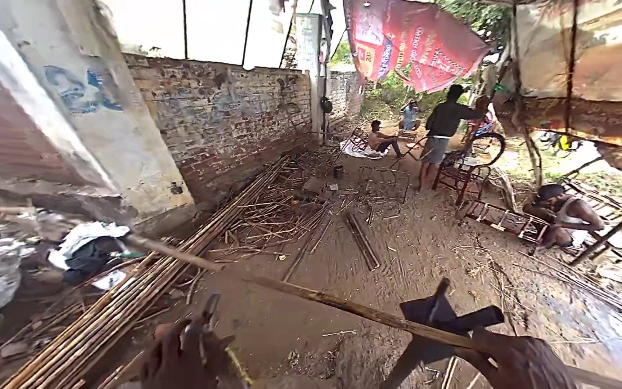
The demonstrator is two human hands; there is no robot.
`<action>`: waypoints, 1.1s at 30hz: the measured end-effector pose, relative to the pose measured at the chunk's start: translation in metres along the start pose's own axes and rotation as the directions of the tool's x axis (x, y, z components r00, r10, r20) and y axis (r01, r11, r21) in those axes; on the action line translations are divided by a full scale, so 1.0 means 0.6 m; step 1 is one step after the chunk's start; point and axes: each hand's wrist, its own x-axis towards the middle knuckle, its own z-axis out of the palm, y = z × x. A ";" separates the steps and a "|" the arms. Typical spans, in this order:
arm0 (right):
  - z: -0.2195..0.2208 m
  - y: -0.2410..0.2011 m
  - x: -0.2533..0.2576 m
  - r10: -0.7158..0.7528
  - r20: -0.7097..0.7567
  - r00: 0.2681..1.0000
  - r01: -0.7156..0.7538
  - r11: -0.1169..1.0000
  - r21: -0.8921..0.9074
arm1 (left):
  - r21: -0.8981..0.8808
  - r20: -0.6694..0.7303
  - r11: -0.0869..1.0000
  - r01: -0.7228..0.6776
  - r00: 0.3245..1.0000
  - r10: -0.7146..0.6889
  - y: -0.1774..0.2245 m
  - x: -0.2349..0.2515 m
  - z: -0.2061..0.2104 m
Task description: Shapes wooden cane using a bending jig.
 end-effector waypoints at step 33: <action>-0.061 0.195 -0.096 0.713 -0.422 0.560 -0.704 0.678 0.212 | -0.867 0.499 0.141 0.479 0.827 0.259 0.738 0.005 0.001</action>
